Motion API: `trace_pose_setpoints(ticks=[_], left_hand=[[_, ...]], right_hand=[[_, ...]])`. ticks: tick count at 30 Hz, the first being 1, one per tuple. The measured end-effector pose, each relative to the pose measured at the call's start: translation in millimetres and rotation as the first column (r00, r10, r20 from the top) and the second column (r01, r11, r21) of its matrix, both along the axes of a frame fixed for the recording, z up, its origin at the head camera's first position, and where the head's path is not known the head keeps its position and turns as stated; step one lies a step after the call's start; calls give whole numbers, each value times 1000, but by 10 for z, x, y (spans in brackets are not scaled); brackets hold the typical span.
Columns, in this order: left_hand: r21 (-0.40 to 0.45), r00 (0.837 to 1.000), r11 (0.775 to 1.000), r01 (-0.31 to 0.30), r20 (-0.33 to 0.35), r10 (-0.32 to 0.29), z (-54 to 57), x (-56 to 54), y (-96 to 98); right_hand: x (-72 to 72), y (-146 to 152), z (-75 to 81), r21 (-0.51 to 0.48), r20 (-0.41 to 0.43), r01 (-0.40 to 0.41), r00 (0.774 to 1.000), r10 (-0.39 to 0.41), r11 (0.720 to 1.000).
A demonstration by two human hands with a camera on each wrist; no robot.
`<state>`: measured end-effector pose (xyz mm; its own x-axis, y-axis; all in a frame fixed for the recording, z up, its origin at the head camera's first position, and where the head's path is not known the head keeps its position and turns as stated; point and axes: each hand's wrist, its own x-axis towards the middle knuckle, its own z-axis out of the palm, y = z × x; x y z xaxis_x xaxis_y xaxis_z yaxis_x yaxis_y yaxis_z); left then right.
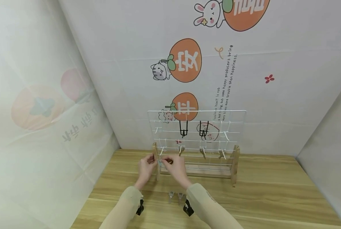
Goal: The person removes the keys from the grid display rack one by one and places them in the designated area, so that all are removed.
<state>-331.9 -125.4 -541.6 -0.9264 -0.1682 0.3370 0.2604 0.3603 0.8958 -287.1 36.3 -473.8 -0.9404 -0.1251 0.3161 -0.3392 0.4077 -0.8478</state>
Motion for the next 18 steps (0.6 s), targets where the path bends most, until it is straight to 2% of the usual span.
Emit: trace_pose_setpoints(ticks=[6,11,18], left_hand=[[15,1000,1000,2,21,-3,8,10,-2],[17,1000,1000,5,-4,-5,-2,16,-3],[5,1000,1000,8,-15,-8,6,9,-1]], right_hand=[[79,105,-106,54,50,2,999,-5,999],[163,231,-204,41,104,-25,994,21,999],[290,461,-314,52,111,-61,992,55,997]])
